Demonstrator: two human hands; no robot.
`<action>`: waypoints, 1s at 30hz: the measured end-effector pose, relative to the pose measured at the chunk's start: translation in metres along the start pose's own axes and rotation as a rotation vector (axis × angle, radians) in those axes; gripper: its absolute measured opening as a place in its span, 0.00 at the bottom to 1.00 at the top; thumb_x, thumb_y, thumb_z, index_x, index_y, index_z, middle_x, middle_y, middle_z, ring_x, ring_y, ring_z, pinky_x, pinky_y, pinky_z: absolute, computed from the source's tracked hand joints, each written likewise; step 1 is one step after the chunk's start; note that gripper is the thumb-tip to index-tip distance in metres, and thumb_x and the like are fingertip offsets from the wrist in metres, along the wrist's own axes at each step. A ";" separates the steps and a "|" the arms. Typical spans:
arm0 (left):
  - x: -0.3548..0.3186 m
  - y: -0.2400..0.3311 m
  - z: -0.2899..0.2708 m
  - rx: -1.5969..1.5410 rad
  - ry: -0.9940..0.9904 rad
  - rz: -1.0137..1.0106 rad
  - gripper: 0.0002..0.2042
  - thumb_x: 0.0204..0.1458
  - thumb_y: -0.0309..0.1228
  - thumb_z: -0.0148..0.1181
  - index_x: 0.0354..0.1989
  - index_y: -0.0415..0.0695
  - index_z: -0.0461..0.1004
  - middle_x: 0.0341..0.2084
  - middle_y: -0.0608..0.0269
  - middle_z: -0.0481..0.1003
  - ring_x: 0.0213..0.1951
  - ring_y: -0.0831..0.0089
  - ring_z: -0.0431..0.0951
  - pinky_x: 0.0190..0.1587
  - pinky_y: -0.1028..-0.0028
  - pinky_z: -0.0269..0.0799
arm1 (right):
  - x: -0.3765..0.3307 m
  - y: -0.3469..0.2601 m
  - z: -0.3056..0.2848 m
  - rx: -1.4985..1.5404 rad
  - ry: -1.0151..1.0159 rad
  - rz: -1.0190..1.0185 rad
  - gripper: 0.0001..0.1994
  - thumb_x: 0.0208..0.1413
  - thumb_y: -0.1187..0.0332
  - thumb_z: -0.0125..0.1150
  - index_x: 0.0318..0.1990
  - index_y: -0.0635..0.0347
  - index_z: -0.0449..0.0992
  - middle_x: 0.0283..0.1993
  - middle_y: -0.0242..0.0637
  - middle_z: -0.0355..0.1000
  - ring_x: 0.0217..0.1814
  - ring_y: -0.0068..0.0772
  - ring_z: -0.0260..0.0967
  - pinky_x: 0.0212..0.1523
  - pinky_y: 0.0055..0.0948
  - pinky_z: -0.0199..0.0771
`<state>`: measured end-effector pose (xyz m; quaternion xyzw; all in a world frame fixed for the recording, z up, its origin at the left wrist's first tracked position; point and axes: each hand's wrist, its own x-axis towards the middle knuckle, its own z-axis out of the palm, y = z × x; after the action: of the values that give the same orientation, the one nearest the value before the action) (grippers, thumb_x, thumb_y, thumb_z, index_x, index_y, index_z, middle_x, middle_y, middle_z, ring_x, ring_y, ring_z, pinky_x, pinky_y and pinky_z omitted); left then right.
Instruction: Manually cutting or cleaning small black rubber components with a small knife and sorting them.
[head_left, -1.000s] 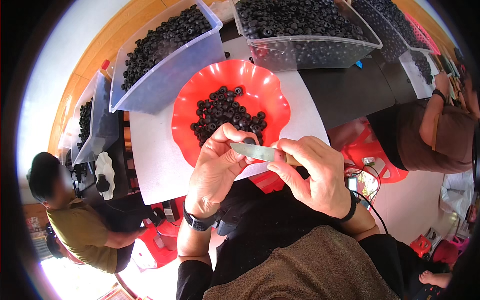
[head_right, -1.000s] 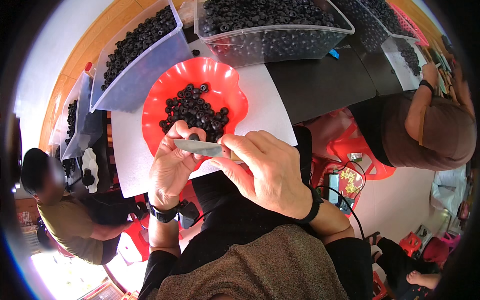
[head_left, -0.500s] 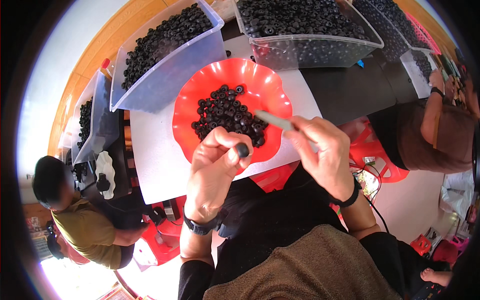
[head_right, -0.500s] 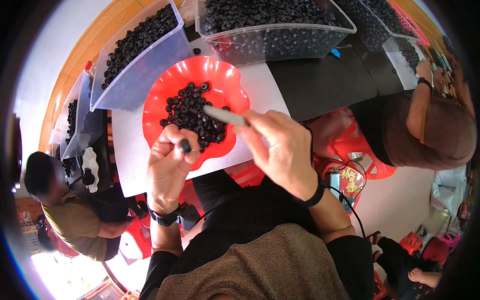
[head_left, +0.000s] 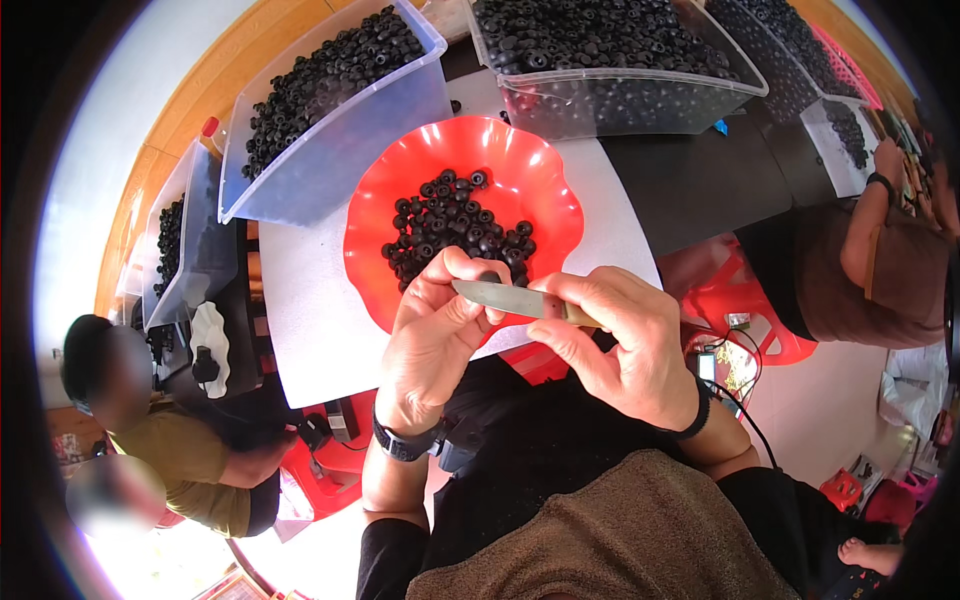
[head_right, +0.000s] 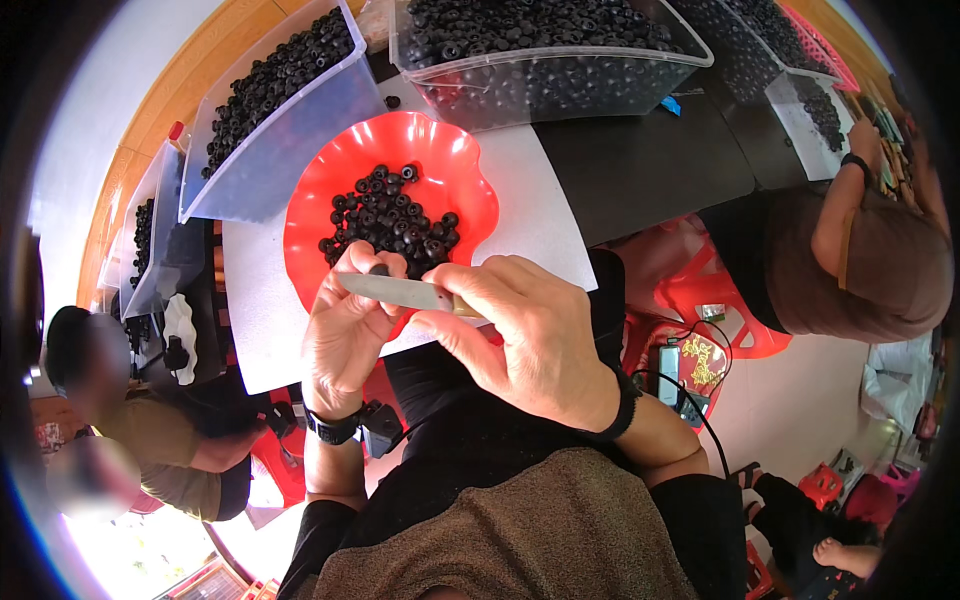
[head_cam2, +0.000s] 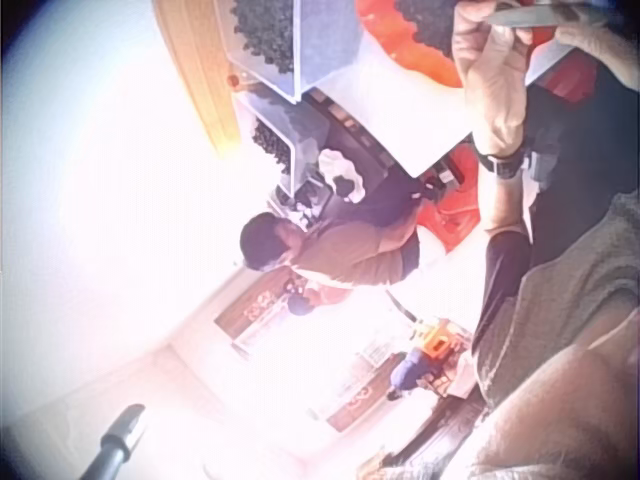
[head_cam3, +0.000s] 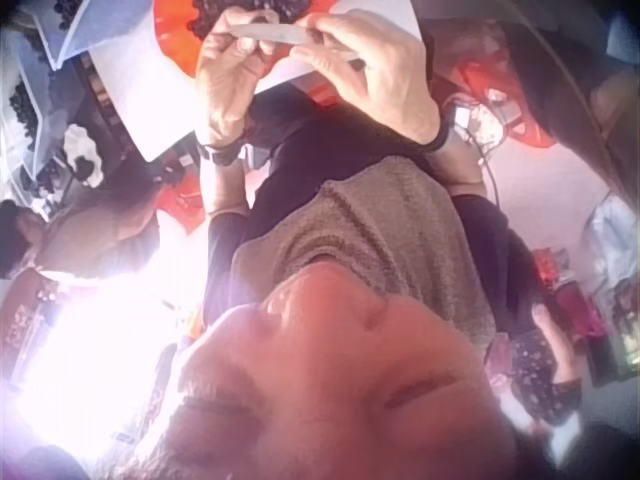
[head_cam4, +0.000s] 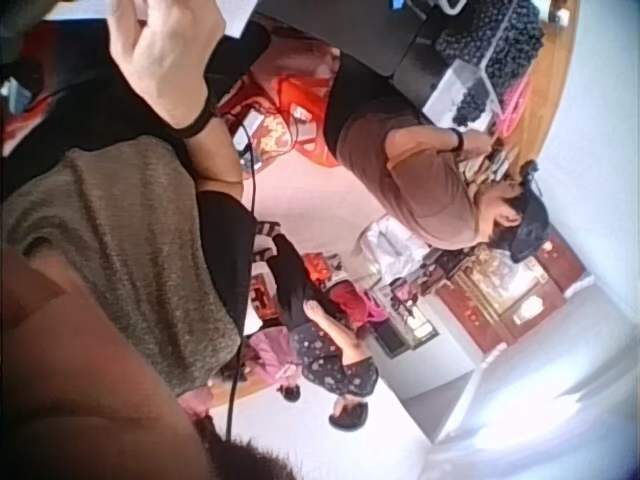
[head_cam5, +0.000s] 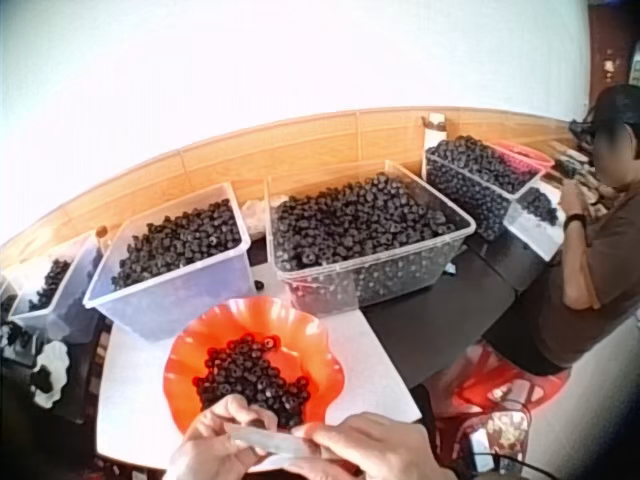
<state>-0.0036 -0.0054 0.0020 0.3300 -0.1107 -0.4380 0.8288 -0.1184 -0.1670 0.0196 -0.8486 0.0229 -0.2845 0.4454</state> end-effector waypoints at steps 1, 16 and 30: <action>0.000 0.000 0.001 0.000 0.000 0.000 0.03 0.57 0.22 0.56 0.37 0.43 0.71 0.39 0.58 0.76 0.39 0.73 0.73 0.45 0.74 0.70 | 0.001 0.000 0.001 0.012 0.001 -0.014 0.14 0.48 0.65 0.70 0.38 0.62 0.76 0.27 0.37 0.73 0.24 0.35 0.72 0.25 0.30 0.70; -0.001 -0.004 0.010 0.076 0.013 -0.037 0.04 0.56 0.24 0.58 0.39 0.41 0.72 0.33 0.62 0.75 0.35 0.76 0.72 0.42 0.76 0.68 | 0.012 0.014 0.005 0.703 -0.130 0.426 0.08 0.60 0.68 0.60 0.36 0.66 0.74 0.28 0.28 0.71 0.26 0.13 0.63 0.28 0.18 0.63; -0.001 -0.005 0.000 0.094 -0.027 0.018 0.06 0.56 0.24 0.58 0.39 0.45 0.70 0.38 0.60 0.74 0.42 0.72 0.73 0.46 0.71 0.67 | -0.005 -0.003 0.001 -0.167 0.011 -0.081 0.13 0.46 0.62 0.70 0.35 0.58 0.75 0.22 0.30 0.67 0.22 0.32 0.66 0.21 0.30 0.65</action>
<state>-0.0073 -0.0071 -0.0011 0.3618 -0.1453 -0.4295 0.8146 -0.1229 -0.1629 0.0190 -0.8814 0.0143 -0.3040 0.3612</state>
